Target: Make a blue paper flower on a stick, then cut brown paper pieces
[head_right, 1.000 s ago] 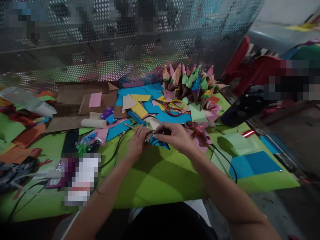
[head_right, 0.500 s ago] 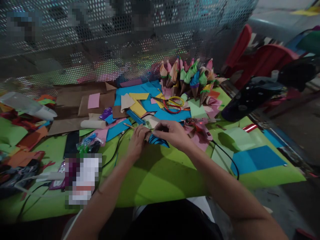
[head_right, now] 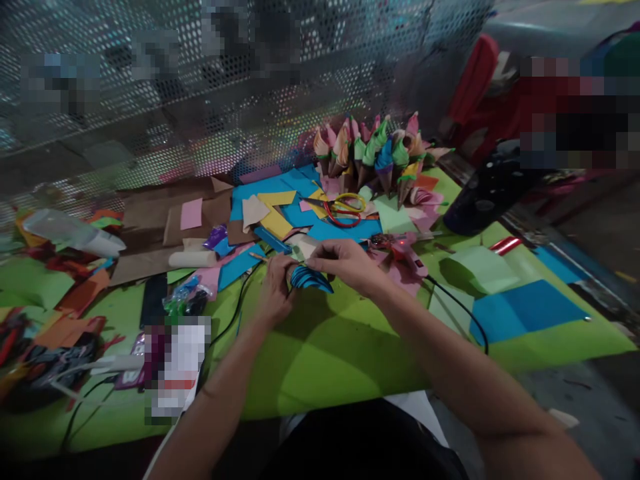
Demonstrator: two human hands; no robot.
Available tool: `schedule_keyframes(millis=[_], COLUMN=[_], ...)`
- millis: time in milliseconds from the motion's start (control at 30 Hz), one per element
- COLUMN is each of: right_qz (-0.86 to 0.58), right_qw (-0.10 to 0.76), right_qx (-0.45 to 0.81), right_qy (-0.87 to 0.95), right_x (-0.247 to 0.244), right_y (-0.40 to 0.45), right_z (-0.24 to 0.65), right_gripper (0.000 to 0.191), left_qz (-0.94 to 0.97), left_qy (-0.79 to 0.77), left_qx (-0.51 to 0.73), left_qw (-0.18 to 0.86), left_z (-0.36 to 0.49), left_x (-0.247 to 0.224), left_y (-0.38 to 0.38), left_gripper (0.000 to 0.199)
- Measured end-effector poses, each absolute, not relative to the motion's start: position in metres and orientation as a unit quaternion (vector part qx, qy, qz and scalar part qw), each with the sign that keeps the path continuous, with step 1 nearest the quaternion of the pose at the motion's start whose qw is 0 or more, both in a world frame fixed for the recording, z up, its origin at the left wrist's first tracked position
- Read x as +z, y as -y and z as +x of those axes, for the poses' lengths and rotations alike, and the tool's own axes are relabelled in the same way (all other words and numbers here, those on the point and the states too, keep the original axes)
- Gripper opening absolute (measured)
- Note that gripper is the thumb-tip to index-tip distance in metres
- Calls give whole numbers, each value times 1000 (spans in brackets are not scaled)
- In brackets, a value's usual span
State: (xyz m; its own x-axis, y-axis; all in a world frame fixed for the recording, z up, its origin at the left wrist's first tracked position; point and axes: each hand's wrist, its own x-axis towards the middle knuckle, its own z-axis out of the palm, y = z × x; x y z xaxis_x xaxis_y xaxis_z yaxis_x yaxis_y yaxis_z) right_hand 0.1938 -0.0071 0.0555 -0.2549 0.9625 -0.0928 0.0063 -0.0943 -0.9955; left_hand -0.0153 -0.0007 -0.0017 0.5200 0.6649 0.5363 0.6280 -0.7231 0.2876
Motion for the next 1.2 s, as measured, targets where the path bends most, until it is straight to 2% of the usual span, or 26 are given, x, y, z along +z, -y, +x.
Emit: schedule_keyframes(millis=[567, 867, 1000, 1200], right_qz=[-446, -431, -417, -423], right_qw=[396, 359, 339, 334], right_qx=[603, 590, 566, 468], right_qy=[530, 581, 625, 701], right_x=[55, 58, 54, 54], right_y=[7, 3, 2, 4], right_z=[192, 201, 204, 208], right_gripper=[38, 35, 33, 31], left_qz=[878, 890, 896, 897], left_qy=[-357, -348, -336, -333], left_qx=[319, 295, 291, 284], left_qw=[7, 7, 24, 59], left_z=[-16, -17, -17, -20], left_x=[-5, -3, -2, -2], left_y=[0, 0, -1, -1], left_gripper=[27, 31, 32, 29])
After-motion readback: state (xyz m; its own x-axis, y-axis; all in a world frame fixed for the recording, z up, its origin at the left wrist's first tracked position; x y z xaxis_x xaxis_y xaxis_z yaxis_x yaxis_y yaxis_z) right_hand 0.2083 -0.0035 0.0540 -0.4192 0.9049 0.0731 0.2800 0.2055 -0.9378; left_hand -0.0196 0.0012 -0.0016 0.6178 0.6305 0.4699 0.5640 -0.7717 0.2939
